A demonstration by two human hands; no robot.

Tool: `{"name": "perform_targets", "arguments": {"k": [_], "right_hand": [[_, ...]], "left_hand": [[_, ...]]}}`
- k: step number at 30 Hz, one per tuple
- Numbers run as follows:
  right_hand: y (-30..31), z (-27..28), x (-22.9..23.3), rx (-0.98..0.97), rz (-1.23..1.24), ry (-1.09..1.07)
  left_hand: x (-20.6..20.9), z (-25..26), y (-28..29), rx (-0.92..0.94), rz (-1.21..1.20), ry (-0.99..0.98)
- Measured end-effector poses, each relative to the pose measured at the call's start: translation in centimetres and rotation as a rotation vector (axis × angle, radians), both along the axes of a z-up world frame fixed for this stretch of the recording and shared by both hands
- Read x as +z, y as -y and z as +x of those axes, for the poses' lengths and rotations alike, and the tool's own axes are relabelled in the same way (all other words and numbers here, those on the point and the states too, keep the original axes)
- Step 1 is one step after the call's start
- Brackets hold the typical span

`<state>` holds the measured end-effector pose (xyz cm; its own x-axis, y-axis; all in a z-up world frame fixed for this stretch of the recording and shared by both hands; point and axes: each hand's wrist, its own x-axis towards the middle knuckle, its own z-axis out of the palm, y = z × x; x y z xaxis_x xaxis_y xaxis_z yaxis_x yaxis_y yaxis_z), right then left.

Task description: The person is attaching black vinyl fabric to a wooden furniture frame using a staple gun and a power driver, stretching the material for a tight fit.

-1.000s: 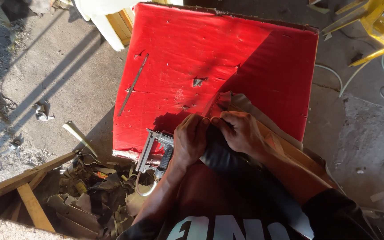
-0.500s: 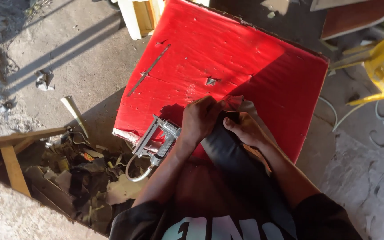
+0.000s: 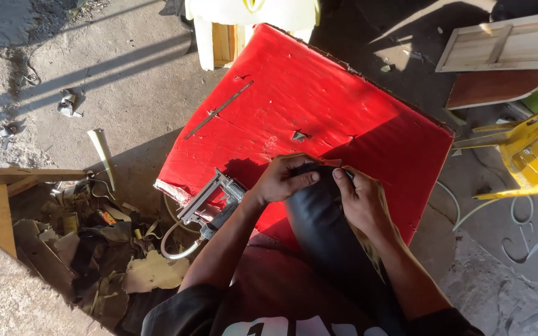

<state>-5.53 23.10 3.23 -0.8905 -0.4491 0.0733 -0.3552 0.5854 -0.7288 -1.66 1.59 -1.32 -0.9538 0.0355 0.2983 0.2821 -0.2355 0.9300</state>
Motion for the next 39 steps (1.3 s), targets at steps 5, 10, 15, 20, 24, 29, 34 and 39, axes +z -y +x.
{"name": "perform_targets", "arguments": {"k": [5, 10, 15, 20, 24, 29, 34, 39], "right_hand": [[0.8, 0.0, -0.2, -0.1, -0.055, 0.03], [1.9, -1.5, 1.5, -0.035, -0.112, -0.062], [1.5, -2.7, -0.7, -0.024, -0.209, -0.008], [-1.4, -3.7, -3.1, -0.063, -0.263, 0.172], [-1.3, -3.8, -2.6, -0.157, -0.404, 0.573], [-2.8, -4.8, -3.9, -0.319, -0.421, 0.745], [-2.9, -3.1, -3.1, -0.48, -0.441, 0.931], [-2.9, -2.2, -3.7, -0.307, -0.66, 0.737]], "left_hand": [[0.6, 0.4, -0.8, 0.069, -0.02, 0.106], [0.7, -0.2, -1.4, 0.087, -0.065, 0.242], [-0.9, -1.5, -1.6, 0.091, -0.212, 0.392], [2.3, -4.6, -2.6, 0.048, -0.348, 0.43], [3.5, -5.5, -4.2, 0.217, -0.552, 0.37], [5.6, 1.8, -10.6, 0.344, -1.027, -0.361], [5.6, 3.0, -10.7, 0.048, -1.128, -0.37], [7.9, -2.0, -7.9, 0.224, -1.302, -0.068]]}}
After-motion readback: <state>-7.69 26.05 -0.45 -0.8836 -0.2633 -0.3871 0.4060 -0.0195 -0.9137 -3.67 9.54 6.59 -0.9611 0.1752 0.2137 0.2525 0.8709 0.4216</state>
